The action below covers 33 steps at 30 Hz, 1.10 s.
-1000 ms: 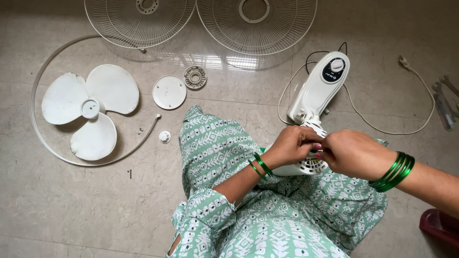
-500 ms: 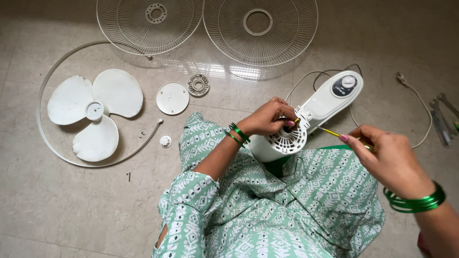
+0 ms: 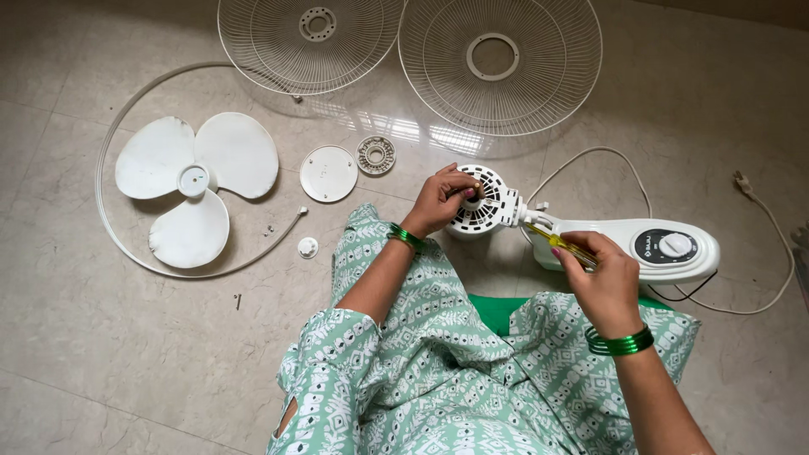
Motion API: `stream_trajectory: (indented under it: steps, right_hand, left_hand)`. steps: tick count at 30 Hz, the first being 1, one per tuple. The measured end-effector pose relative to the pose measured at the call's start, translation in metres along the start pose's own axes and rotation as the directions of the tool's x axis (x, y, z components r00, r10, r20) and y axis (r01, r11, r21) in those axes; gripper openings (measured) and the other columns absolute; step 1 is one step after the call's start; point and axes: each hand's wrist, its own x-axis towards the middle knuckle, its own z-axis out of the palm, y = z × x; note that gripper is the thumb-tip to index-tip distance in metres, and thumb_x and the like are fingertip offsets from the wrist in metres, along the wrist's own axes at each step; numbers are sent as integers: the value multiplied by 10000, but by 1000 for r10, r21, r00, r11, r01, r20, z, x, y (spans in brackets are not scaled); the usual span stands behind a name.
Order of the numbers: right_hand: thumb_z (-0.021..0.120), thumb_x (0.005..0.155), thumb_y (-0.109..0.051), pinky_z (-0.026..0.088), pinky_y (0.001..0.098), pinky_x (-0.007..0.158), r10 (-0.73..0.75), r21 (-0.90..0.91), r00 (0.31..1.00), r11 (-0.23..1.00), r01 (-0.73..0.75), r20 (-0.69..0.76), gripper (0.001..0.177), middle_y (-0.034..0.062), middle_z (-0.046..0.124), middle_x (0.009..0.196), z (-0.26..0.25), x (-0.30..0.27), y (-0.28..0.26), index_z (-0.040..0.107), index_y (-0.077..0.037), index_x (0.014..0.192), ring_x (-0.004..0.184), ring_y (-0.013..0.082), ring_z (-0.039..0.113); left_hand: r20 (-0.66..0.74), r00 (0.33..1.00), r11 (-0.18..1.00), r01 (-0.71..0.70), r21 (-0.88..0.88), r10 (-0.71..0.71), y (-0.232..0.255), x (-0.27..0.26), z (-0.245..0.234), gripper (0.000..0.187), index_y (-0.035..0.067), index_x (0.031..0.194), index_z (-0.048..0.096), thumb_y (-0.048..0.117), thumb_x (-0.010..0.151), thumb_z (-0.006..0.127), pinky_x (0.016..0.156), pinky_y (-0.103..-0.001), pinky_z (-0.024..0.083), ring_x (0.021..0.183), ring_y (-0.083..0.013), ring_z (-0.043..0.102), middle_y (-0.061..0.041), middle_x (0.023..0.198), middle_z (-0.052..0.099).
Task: The person sits on the floor and uses a screwdriver to tighten screws on the central hub of a disassembled electric fan. The fan blades, grilles, and other components are laid out nearby.
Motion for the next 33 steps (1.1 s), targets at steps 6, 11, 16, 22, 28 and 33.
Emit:
stream_trajectory:
  steps: [6,11,16,22,28,33]
  right_hand:
    - [740,918,-47,569,362,747,-176,-73,984,982,175,-11,229,143,689,1071,19,32,-29,733,-25,1145,869,259,722]
    - [715,923,0,555,395,757,-297,-152,955,943,297,28,206,150,692,1077,30,45,-47,717,-11,1129,891,312,704]
    - [700,899,25,552,408,774,-376,-164,922,907,387,93,218,154,677,1073,38,48,-54,691,11,1117,907,327,692]
    - [689,899,33,559,401,768,-380,-230,913,885,405,147,230,160,671,1081,42,53,-59,682,28,1129,894,328,692]
    - [686,903,37,548,416,788,-403,-259,903,865,429,151,205,160,664,1065,45,55,-67,687,25,1108,905,343,674]
    - [669,852,78,544,429,838,-424,-284,887,841,461,185,254,152,661,1064,47,57,-73,687,19,1098,966,344,664]
  left_hand:
    - [-85,996,999,-40,7,40,-5,2,6,197,86,955,788,-23,905,633,1274,-521,236,987,-167,721,-28,934,795]
    - [-117,988,995,-98,22,100,4,0,6,250,52,970,774,-72,874,580,1261,-475,350,933,-181,742,-41,928,792]
    - [-131,989,997,-69,-22,65,11,-7,8,233,12,988,760,-107,869,599,975,-350,556,956,-203,727,-94,956,769]
    - [-131,991,994,-32,-100,19,10,-9,9,319,-46,1075,740,-161,861,534,881,-273,603,943,-174,744,-132,1029,764]
    - [-150,988,993,-39,-108,22,7,-10,11,327,-51,1101,731,-160,867,532,881,-279,599,951,-184,747,-139,1040,761]
    - [-155,988,996,-40,-83,27,12,-12,9,303,-33,1088,745,-139,874,558,849,-295,589,907,-193,744,-138,1009,767]
